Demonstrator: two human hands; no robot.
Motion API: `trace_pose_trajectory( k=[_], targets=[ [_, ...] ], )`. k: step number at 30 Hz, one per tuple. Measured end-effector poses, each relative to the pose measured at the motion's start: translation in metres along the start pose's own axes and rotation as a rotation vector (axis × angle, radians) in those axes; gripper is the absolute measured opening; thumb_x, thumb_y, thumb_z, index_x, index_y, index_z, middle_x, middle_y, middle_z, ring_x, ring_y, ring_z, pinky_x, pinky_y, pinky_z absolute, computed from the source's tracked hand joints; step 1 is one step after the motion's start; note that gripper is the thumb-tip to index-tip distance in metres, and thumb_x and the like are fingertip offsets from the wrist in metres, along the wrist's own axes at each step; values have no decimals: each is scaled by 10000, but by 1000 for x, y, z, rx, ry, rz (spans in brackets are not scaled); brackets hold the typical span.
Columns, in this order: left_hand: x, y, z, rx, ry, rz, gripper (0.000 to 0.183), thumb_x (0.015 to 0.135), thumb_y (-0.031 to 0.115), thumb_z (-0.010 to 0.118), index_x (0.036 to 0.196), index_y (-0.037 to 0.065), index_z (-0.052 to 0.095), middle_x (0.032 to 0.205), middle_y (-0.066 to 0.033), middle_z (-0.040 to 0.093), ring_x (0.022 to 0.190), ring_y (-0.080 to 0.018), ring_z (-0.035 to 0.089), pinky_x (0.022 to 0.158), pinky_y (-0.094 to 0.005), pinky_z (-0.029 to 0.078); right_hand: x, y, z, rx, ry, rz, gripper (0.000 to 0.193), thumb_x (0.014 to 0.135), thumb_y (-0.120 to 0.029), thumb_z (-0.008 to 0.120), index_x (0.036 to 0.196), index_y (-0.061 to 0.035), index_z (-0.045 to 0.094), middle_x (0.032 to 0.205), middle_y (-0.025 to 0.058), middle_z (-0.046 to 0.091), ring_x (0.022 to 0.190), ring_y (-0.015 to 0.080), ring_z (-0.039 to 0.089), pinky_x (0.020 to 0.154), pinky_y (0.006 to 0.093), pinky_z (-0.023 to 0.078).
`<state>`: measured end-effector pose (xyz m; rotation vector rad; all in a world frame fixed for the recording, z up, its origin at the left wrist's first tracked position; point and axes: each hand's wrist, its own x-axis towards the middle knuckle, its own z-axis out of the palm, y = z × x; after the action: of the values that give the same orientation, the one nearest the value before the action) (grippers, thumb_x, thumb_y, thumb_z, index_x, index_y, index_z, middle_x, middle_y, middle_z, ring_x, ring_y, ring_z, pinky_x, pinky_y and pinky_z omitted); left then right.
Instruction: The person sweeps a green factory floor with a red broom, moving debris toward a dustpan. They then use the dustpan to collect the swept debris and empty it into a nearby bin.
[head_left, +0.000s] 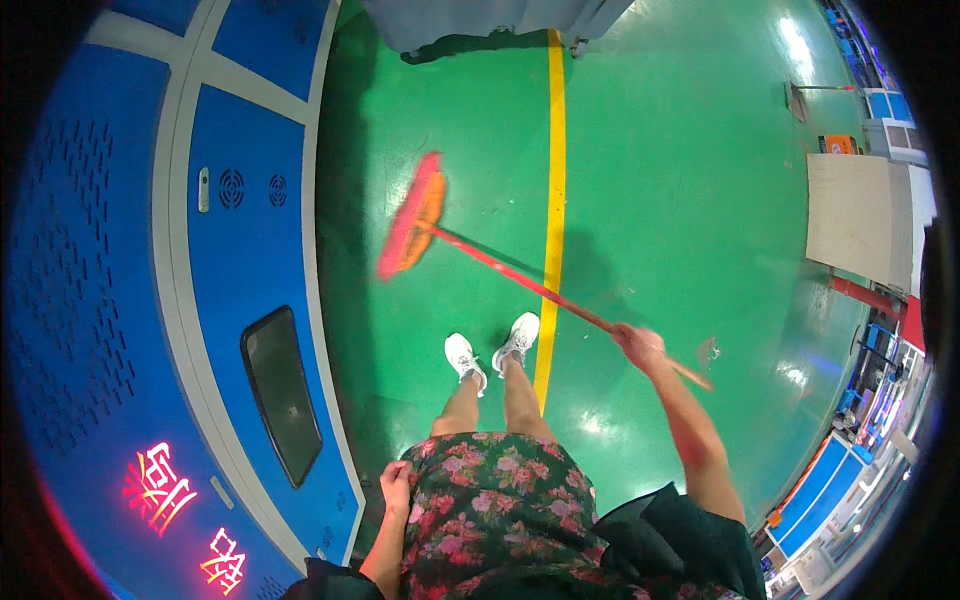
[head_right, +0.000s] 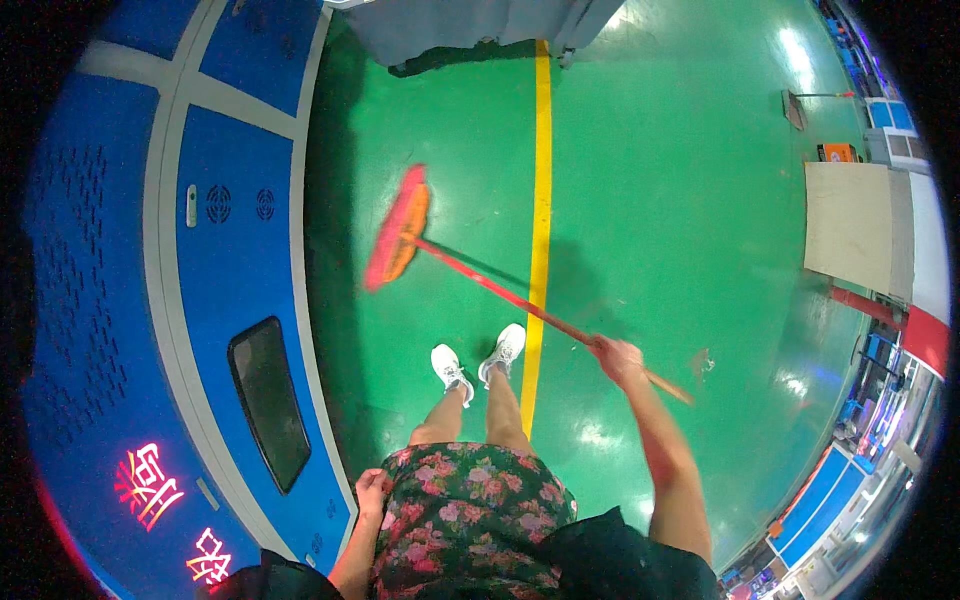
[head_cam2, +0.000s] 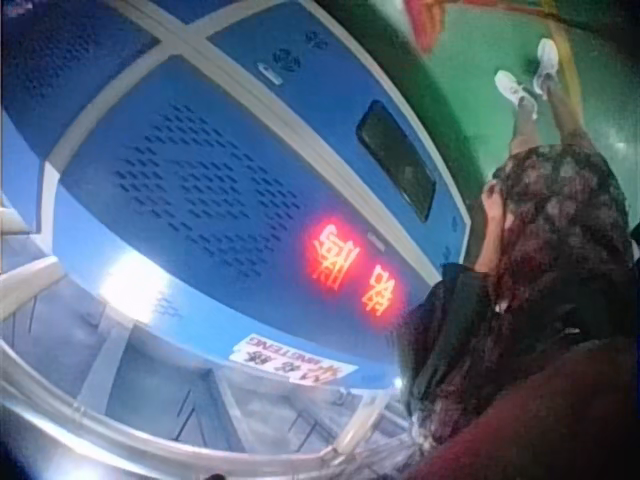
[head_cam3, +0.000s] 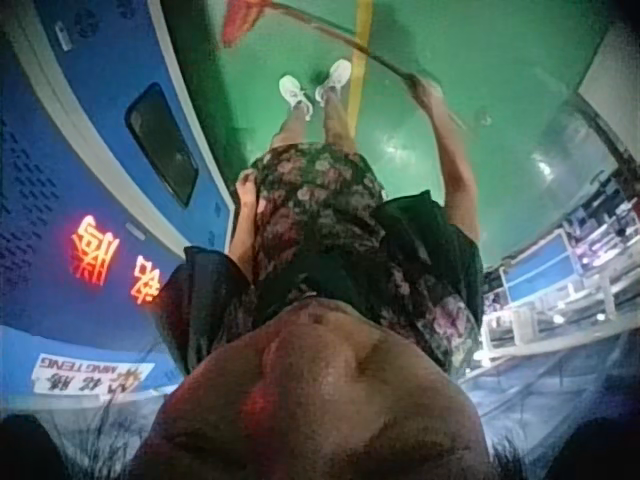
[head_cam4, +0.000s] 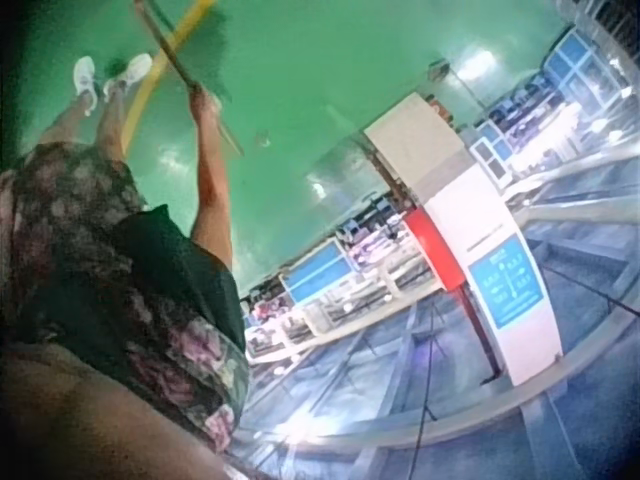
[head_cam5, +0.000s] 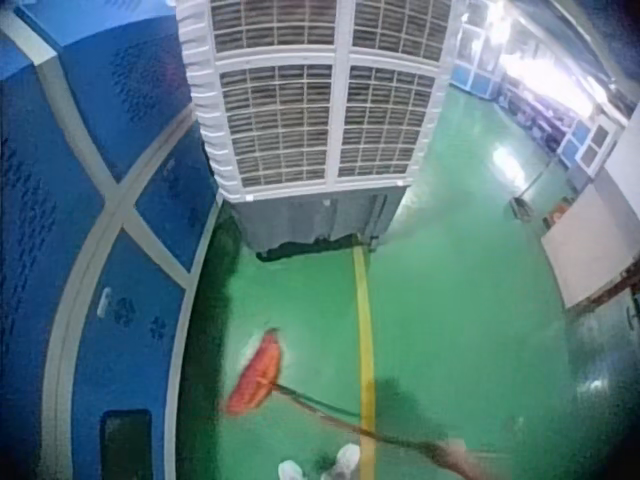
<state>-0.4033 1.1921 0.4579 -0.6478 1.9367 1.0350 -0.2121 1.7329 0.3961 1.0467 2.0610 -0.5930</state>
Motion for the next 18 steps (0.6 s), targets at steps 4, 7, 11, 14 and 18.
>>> trace_pose_trajectory(
  k=[4,7,11,14,18],
  targets=[
    [-7,10,31,155,-14,75,93,841,111,615,841,18,610,653,-21,579,583,-98,514,554,-241,403,-95,124,0,-89,-41,180,304,914,-425,466,1124,-229,564,879,141,663,841,356,628,711,481,492],
    [5,9,43,151,-60,94,119,846,134,614,854,16,610,658,-28,588,579,-93,514,549,-236,404,-163,187,-11,-91,-31,264,325,919,-410,461,1176,-231,546,880,153,661,840,366,625,706,481,495],
    [7,16,57,171,-111,104,116,843,129,623,871,19,601,668,-45,611,563,-95,542,521,-225,418,-224,221,-7,-123,-18,318,344,925,-394,453,1205,-214,536,835,155,662,777,383,627,673,486,501],
    [-1,22,63,192,-89,96,115,838,123,630,867,16,599,666,-48,615,553,-94,540,515,-226,421,-253,223,-8,-117,-39,282,347,927,-392,450,1212,-210,522,791,157,658,713,388,626,646,492,500],
    [-3,27,73,204,-82,102,115,836,120,634,864,14,598,668,-50,618,552,-91,539,515,-224,423,-205,160,-15,10,-77,161,375,910,-375,494,1262,-249,478,776,161,653,690,375,629,604,482,491]
  ],
)
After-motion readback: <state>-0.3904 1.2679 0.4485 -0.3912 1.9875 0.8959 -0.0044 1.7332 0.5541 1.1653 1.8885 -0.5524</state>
